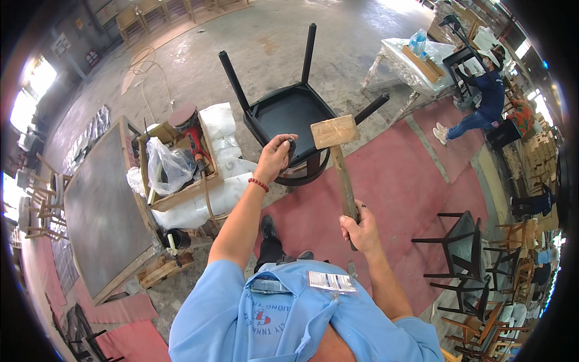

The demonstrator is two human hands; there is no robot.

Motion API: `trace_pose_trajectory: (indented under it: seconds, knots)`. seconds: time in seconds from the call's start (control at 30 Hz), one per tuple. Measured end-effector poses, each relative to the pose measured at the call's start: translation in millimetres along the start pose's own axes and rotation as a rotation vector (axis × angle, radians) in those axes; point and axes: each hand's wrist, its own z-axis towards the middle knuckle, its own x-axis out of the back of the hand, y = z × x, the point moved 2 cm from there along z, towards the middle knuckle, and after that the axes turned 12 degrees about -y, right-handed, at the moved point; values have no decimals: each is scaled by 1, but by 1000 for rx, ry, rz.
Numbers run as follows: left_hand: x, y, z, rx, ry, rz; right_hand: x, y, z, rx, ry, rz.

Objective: The person picks up a black chair, places it upside down on a workbench, and uses a rubber mallet to tap plastic caps onto the chair legs. The person repeats this process for multiple chairs in a workshop setting.

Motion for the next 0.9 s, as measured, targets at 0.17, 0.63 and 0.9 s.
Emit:
trace_pose_trajectory:
  seconds: [0.17, 0.63, 0.9]
  knots:
    - [3, -5, 0, -16, -20, -1, -2, -2, 2, 3, -34, -62]
    - [-1, -1, 0, -10, 6, 178, 7, -45, 10, 25, 4, -529]
    - [-1, -5, 0, -3, 48, 246, 9, -49, 17, 254, 33, -884]
